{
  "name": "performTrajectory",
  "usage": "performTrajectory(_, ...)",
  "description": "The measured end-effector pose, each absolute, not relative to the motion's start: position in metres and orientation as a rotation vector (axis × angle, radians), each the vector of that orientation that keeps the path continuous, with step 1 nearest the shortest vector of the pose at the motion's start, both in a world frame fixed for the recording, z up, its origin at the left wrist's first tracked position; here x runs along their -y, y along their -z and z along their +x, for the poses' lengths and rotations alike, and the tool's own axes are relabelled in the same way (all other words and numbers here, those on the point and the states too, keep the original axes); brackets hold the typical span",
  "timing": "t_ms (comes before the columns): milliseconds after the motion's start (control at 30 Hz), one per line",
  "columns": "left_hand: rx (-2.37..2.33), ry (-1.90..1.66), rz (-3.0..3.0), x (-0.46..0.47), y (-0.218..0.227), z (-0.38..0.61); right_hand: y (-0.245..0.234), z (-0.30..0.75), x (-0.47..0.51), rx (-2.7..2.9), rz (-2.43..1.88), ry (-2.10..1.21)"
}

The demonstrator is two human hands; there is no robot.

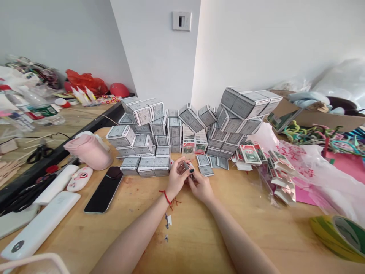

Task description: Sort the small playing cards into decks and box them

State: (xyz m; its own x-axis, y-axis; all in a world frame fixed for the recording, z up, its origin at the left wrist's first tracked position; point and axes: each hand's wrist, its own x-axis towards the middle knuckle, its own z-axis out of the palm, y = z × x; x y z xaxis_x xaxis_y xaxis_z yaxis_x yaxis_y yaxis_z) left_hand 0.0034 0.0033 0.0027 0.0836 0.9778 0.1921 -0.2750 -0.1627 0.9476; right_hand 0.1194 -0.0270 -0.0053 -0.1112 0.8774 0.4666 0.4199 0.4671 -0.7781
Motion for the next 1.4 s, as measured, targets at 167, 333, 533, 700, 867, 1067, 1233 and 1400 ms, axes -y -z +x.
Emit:
performTrajectory(167,-0.952,-1.339,1.421,-0.002,-0.005,0.001,0.009,0.12,0.022,1.517,-1.212,-0.727)
performTrajectory(333,-1.02,-1.289,1.6,-0.003,-0.003,-0.002,0.006,0.126,0.015,1.149,-1.207,-0.988)
performTrajectory(533,-1.04,-1.388,1.566,-0.002,-0.001,-0.001,0.006,0.13,0.008,0.852,-1.148,-1.063)
performTrajectory(700,-0.916,-1.368,1.486,-0.002,-0.001,0.001,0.01,0.135,0.004,0.797,-1.056,-1.124)
performTrajectory(867,-0.759,-1.262,1.327,-0.002,-0.002,0.002,0.009,0.139,0.003,0.785,-0.934,-1.239)
performTrajectory(1067,-0.714,-1.268,1.236,0.0,0.0,0.005,0.0,0.135,0.007,0.791,-0.827,-1.345)
performTrajectory(1233,-0.681,-1.268,1.262,0.001,-0.002,0.006,-0.002,0.135,0.007,0.802,-0.783,-1.394)
performTrajectory(1400,-0.643,-1.233,1.277,0.003,-0.004,0.003,-0.003,0.134,0.006,0.835,-0.826,-1.419)
